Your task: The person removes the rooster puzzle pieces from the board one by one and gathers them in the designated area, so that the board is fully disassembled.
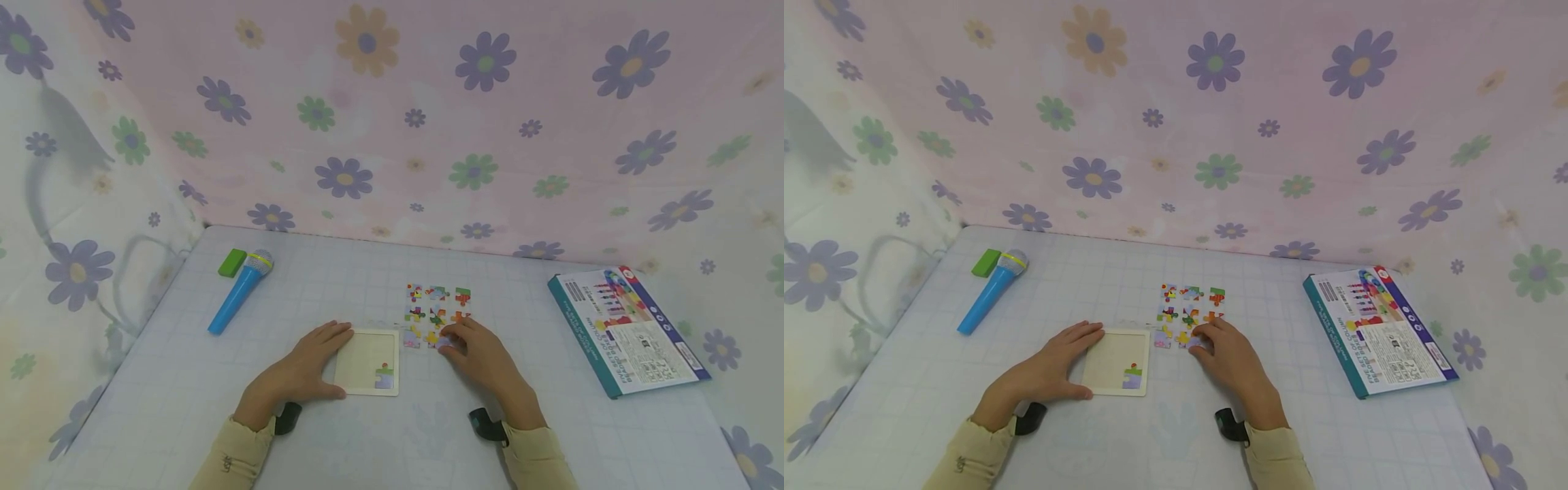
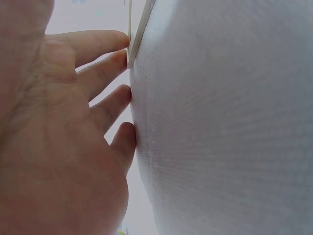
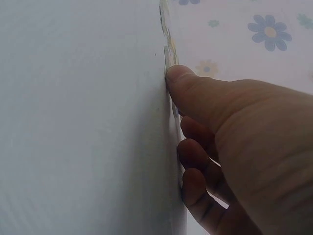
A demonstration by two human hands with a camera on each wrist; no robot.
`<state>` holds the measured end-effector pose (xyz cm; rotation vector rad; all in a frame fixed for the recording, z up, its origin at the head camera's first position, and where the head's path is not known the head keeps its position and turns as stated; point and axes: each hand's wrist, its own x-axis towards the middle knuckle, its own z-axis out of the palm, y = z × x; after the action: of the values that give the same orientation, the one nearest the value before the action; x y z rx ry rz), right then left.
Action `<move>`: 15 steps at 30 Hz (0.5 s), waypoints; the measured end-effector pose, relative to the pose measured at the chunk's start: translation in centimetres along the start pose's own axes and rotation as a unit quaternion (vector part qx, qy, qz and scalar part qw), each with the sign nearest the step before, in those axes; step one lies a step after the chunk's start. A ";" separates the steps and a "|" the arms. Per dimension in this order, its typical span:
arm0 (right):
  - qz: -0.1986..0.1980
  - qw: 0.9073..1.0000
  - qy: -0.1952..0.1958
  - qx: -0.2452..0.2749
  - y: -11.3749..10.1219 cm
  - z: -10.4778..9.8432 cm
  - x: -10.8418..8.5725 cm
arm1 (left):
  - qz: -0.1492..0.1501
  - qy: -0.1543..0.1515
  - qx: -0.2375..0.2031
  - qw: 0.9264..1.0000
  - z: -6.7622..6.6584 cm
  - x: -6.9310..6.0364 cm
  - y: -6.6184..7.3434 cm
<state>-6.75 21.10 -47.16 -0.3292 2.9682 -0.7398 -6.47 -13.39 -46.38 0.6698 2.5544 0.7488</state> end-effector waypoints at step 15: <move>0.000 1.000 -0.003 -0.004 0.0 -0.1 -0.2 | 0.000 0.000 0.001 1.000 0.0 0.0 0.0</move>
<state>-6.61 21.17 -47.01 -0.3314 2.9651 -0.7267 -6.46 -13.36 -46.36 0.6712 2.5559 0.7461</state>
